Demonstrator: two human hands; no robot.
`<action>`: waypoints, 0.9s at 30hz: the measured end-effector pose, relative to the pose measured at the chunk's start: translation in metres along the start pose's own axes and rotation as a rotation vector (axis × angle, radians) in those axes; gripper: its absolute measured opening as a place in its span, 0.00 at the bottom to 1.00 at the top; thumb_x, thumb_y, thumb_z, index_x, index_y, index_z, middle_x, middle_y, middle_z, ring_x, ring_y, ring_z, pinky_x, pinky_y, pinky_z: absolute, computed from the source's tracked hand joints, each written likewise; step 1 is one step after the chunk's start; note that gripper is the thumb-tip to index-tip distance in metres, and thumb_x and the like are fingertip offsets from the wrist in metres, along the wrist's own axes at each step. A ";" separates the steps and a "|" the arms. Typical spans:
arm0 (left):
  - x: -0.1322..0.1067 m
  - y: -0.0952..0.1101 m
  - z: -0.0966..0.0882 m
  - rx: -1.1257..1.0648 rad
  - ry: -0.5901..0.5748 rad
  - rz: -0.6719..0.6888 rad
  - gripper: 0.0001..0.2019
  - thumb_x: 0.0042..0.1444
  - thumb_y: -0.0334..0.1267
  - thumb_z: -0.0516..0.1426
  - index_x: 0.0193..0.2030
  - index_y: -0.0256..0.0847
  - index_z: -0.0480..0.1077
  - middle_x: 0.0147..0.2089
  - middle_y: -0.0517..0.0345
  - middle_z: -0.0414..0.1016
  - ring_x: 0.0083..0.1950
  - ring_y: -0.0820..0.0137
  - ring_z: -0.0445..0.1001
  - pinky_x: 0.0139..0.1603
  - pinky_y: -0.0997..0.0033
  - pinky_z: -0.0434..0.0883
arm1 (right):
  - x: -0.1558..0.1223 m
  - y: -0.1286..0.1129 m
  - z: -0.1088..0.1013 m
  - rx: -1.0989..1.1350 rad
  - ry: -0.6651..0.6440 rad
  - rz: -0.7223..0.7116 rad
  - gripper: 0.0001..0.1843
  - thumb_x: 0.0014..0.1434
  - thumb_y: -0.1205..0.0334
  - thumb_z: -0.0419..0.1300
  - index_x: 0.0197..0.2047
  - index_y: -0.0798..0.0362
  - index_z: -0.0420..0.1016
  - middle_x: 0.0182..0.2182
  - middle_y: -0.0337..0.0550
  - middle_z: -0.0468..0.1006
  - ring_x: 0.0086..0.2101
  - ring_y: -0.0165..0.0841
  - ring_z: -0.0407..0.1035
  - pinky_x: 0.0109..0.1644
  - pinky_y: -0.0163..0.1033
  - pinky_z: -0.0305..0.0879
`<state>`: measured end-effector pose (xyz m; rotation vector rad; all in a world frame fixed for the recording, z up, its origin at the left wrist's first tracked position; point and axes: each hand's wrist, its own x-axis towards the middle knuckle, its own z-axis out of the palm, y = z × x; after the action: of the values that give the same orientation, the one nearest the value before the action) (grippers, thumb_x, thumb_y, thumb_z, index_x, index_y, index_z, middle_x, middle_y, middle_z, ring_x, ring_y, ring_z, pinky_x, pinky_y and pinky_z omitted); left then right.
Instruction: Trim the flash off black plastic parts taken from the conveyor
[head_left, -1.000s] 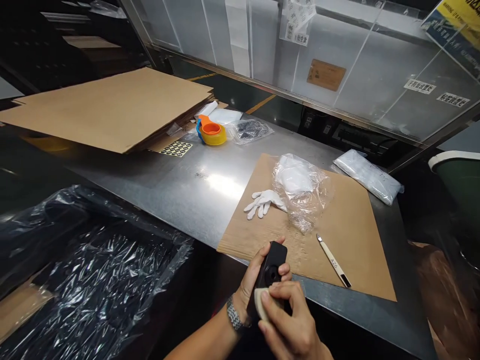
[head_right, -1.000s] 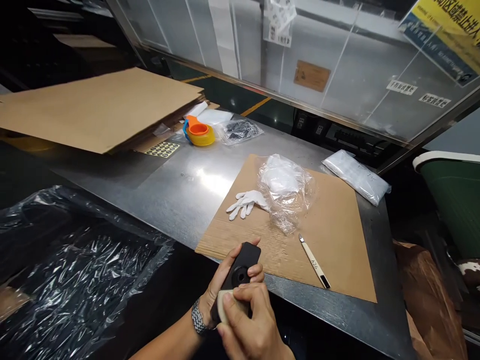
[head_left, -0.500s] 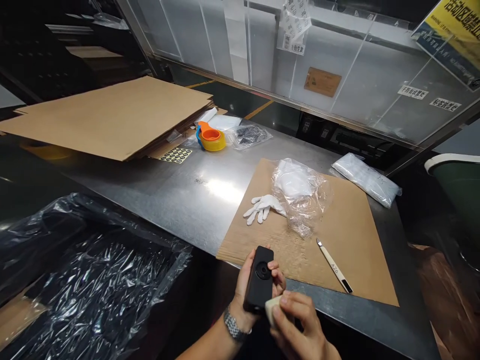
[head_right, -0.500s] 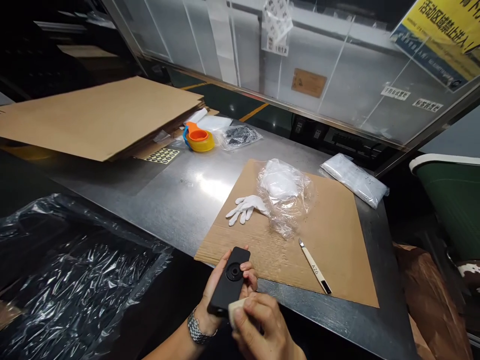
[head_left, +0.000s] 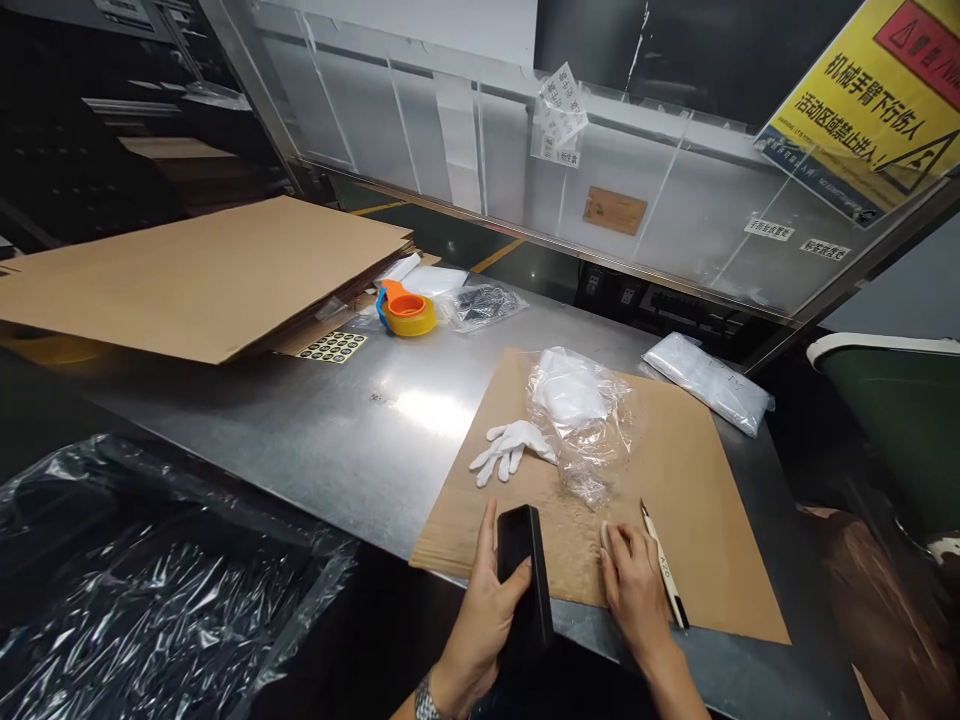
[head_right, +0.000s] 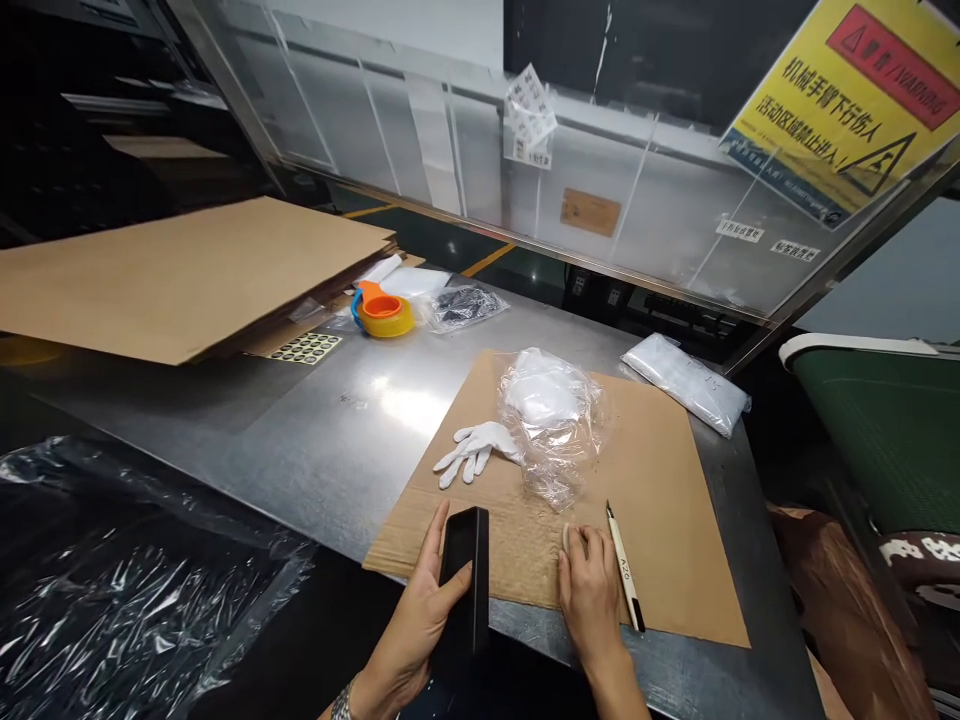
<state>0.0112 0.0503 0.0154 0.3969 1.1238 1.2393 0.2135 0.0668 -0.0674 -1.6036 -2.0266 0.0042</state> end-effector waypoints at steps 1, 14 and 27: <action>0.002 -0.003 -0.001 0.038 -0.009 0.037 0.39 0.51 0.39 0.60 0.65 0.55 0.43 0.67 0.60 0.50 0.65 0.67 0.52 0.63 0.72 0.52 | -0.001 -0.003 -0.001 -0.002 -0.002 0.004 0.16 0.61 0.61 0.52 0.51 0.54 0.68 0.43 0.53 0.69 0.46 0.45 0.61 0.48 0.56 0.65; 0.015 -0.019 0.004 0.044 -0.091 -0.004 0.31 0.48 0.28 0.59 0.60 0.44 0.59 0.65 0.55 0.56 0.65 0.66 0.53 0.63 0.72 0.51 | 0.013 -0.066 -0.039 0.663 -0.193 0.267 0.18 0.62 0.59 0.50 0.53 0.53 0.68 0.38 0.46 0.76 0.37 0.33 0.72 0.38 0.34 0.71; 0.002 -0.005 0.012 -0.105 -0.157 -0.200 0.27 0.52 0.35 0.59 0.60 0.49 0.60 0.61 0.57 0.63 0.61 0.66 0.60 0.59 0.72 0.59 | 0.018 -0.075 -0.032 1.029 -0.396 0.502 0.24 0.59 0.50 0.54 0.53 0.56 0.65 0.26 0.37 0.68 0.28 0.28 0.65 0.28 0.31 0.63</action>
<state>0.0240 0.0540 0.0161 0.2894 0.9364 1.0672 0.1567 0.0509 -0.0076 -1.3701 -1.3555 1.3882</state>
